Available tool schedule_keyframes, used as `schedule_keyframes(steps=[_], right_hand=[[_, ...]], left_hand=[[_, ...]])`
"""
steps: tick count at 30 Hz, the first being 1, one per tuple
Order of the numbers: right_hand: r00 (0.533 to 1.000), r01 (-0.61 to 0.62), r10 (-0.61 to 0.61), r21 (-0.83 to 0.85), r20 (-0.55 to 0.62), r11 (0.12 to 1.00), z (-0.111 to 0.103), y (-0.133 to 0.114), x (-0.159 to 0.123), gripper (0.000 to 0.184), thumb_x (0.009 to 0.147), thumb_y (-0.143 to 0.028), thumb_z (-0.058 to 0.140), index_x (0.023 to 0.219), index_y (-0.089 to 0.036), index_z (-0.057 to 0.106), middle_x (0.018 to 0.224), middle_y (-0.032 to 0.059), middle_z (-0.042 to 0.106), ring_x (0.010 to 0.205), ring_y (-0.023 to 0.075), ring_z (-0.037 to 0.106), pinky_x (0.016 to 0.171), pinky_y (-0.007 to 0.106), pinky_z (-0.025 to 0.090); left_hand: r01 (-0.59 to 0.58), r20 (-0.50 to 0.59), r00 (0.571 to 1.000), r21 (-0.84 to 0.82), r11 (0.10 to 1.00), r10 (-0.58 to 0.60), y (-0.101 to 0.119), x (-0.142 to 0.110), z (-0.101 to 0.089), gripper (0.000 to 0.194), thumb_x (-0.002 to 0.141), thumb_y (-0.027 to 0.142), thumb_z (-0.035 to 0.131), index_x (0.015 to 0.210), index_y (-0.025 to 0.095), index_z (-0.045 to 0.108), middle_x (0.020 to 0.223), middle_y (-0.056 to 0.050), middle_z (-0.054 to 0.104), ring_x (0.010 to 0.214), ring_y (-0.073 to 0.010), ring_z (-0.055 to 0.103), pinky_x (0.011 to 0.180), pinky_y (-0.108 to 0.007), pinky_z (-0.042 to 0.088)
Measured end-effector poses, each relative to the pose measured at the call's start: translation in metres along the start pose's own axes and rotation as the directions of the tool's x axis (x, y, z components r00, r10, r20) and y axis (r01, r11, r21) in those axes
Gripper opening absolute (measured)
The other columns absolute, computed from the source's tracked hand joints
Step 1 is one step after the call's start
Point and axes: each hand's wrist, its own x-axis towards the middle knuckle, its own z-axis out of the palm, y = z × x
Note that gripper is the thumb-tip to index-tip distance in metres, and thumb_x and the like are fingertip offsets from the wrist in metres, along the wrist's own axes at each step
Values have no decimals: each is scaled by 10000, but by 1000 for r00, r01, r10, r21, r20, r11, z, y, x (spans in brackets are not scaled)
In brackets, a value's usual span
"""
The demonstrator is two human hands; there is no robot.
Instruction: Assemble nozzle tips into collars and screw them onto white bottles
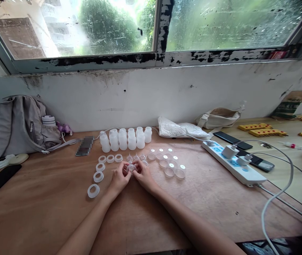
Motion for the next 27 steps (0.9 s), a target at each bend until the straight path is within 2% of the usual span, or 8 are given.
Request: schedule_keyframes(steps=[9,17,23,27], right_hand=[[1000,-2,2,-27,-6,1000,1,-3,0,193,656,-121,458,825,-197,511,589,-45,460,539,104,433,518,213,357],[1000,13,-13,-25,-19,1000,0,-6,-1,133,733,-189,441,818,-194,542,592,-34,489,535,108,452,519,221,361],[999,28,-30,-83,-30,996,0,-5,0,94,752,-222,456,750,-193,545,544,-37,457,505,104,429,492,222,339],[999,22,-23,-55,-24,998,-1,-3,0,93,748,-230,459,762,-194,544,561,-31,468,518,109,434,494,226,352]], left_hand=[[19,-24,1000,41,999,-18,3,0,-2,138,682,205,512,819,198,495,660,21,599,532,-105,558,550,-210,430],[49,-8,999,-55,997,-49,5,-1,-3,112,725,253,489,811,182,487,649,12,589,556,-113,560,529,-203,416],[55,-8,998,-22,998,-55,6,-2,-3,107,757,286,454,753,184,485,565,28,538,487,-102,520,479,-194,385],[50,-23,998,-34,998,-51,7,-1,-3,107,744,283,470,776,184,495,604,20,557,518,-104,534,500,-196,400]])
